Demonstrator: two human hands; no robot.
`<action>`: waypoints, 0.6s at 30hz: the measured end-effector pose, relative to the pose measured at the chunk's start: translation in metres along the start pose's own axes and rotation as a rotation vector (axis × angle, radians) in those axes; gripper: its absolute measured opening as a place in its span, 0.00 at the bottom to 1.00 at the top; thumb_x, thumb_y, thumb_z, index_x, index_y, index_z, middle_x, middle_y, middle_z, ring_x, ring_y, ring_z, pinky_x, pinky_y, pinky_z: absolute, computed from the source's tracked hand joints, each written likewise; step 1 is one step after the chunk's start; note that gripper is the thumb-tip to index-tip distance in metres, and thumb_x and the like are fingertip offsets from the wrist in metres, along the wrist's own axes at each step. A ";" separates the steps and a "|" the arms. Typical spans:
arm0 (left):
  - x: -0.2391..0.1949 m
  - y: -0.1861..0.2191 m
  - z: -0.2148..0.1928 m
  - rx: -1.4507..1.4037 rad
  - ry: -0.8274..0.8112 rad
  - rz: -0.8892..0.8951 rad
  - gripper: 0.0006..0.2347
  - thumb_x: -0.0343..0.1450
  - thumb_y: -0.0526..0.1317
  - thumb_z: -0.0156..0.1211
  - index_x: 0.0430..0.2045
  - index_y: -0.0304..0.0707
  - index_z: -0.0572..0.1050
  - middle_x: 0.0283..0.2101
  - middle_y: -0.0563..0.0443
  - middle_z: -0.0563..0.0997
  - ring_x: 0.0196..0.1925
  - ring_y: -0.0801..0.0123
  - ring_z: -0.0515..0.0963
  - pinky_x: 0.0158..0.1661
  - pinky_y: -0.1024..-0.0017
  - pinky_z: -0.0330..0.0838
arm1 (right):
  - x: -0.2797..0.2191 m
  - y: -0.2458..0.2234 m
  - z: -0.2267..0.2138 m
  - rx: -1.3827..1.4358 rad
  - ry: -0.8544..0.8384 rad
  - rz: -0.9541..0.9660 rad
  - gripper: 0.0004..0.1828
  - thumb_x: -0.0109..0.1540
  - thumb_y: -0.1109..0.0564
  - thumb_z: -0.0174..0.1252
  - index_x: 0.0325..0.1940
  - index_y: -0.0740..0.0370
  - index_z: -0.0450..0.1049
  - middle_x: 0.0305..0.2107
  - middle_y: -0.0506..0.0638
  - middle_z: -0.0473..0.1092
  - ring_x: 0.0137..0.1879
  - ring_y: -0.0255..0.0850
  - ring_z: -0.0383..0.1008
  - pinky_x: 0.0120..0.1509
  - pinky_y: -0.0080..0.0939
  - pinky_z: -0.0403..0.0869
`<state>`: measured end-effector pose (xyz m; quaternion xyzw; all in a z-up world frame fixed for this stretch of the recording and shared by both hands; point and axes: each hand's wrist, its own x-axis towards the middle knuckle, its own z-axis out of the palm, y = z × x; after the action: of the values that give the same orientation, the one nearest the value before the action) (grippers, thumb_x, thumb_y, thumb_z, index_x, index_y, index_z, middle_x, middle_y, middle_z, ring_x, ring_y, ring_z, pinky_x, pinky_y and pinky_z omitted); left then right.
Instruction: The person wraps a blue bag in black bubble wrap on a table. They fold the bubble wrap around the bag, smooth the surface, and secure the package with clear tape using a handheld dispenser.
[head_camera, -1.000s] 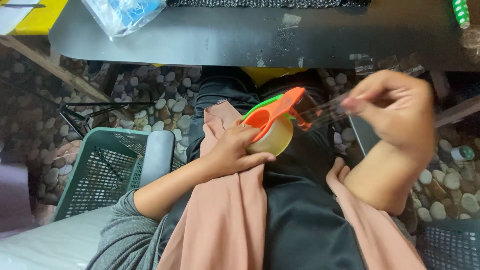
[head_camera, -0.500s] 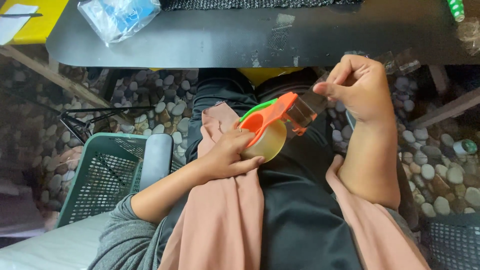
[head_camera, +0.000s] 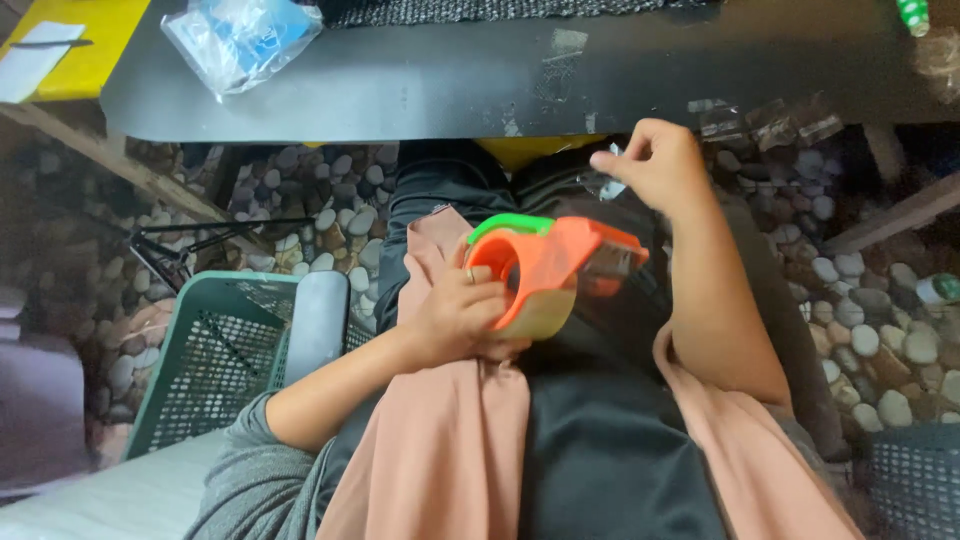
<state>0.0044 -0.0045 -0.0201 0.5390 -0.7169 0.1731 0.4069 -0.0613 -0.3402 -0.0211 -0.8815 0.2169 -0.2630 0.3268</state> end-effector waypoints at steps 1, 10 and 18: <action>0.003 0.005 -0.003 -0.041 0.005 -0.010 0.16 0.71 0.53 0.63 0.23 0.40 0.72 0.27 0.48 0.74 0.28 0.55 0.75 0.62 0.44 0.58 | 0.006 0.016 -0.005 0.178 0.098 -0.025 0.20 0.59 0.51 0.79 0.28 0.59 0.73 0.17 0.52 0.67 0.24 0.41 0.70 0.30 0.37 0.68; 0.021 0.008 -0.013 -0.239 -0.085 -0.181 0.17 0.73 0.45 0.59 0.22 0.36 0.60 0.23 0.48 0.62 0.25 0.56 0.61 0.58 0.49 0.57 | 0.076 0.295 -0.156 1.176 1.332 0.204 0.07 0.53 0.69 0.80 0.30 0.70 0.87 0.25 0.58 0.80 0.33 0.42 0.78 0.36 0.37 0.69; 0.017 0.001 -0.007 -0.247 -0.122 -0.232 0.18 0.73 0.46 0.59 0.21 0.37 0.58 0.22 0.48 0.60 0.25 0.56 0.61 0.57 0.52 0.57 | 0.096 0.382 -0.087 0.943 1.530 0.102 0.21 0.41 0.70 0.82 0.18 0.68 0.72 0.07 0.69 0.77 0.11 0.45 0.70 0.14 0.45 0.69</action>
<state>0.0045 -0.0101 -0.0030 0.5734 -0.6891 0.0027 0.4431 -0.1208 -0.6978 -0.1977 -0.2291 0.2835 -0.8249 0.4320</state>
